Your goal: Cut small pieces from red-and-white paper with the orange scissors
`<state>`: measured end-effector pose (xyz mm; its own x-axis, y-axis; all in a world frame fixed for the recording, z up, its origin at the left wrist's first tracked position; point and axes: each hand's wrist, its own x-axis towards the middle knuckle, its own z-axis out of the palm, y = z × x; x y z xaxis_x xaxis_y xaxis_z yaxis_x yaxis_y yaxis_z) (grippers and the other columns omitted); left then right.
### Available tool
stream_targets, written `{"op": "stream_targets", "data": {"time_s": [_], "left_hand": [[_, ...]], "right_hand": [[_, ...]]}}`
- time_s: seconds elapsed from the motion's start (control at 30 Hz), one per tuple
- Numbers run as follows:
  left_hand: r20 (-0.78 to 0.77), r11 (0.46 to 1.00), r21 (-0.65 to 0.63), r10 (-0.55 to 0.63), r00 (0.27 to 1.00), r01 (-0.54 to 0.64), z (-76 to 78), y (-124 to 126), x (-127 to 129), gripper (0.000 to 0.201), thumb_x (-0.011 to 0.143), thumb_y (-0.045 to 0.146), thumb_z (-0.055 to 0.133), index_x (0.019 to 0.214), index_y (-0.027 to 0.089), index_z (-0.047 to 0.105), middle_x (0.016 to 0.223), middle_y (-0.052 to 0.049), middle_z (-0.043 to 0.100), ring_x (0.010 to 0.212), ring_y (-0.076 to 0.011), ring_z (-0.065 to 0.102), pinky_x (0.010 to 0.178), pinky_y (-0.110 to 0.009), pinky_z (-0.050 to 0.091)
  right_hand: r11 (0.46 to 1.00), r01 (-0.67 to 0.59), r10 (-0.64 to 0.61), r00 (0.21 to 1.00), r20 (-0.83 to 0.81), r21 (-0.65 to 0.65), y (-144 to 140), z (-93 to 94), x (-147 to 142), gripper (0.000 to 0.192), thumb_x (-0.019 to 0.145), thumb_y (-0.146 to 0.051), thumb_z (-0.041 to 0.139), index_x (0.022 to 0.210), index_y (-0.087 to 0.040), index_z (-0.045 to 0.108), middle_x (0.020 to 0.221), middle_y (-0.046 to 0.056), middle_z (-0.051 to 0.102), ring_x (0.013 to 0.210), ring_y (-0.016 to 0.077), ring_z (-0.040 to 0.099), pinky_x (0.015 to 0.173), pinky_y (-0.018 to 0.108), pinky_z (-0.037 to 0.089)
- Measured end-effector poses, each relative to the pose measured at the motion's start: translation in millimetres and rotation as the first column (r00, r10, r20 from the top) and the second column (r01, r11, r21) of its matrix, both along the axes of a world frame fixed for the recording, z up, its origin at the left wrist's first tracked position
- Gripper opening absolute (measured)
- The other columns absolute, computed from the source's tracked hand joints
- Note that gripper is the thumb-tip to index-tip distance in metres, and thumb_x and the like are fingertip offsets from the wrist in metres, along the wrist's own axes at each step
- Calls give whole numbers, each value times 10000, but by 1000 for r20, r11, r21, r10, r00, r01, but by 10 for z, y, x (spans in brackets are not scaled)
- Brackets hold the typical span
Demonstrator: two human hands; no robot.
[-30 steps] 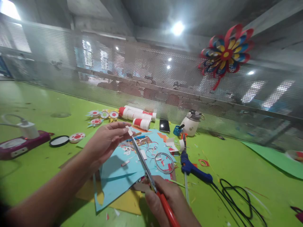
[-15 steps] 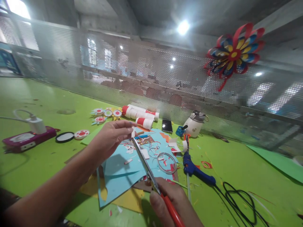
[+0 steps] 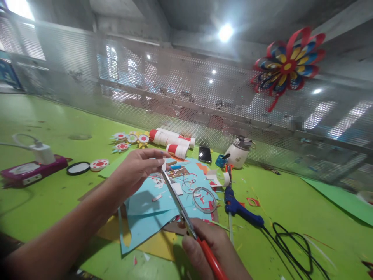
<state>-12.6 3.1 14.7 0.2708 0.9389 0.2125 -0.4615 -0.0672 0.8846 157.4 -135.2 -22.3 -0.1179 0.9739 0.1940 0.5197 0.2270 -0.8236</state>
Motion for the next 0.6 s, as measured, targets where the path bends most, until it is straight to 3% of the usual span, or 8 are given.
{"op": "stream_targets", "data": {"time_s": [0.07,0.3,0.6], "left_hand": [[-5,1000,-7,7,1000,-7,-3,2,0,119,574,104,666,684,117,710,589,-42,623,545,-129,563,601,-286,451],[-22,1000,-23,1,1000,-2,-24,24,5,122,566,102,667,679,117,709,589,-44,621,546,-132,567,600,-287,454],[-9,999,-44,-14,1000,13,14,6,10,109,556,73,645,642,119,694,564,-43,622,522,-120,565,586,-266,439]], "right_hand": [[999,-31,31,999,17,-19,18,-27,38,447,876,-559,392,1003,-225,659,514,-43,380,426,119,333,401,242,275],[998,-67,68,987,145,-9,38,30,64,468,897,-528,348,984,-180,650,579,-15,456,512,136,370,496,259,309],[996,-36,28,996,86,84,2,112,-33,406,899,-505,397,1026,-246,683,691,40,642,592,196,534,538,279,398]]}}
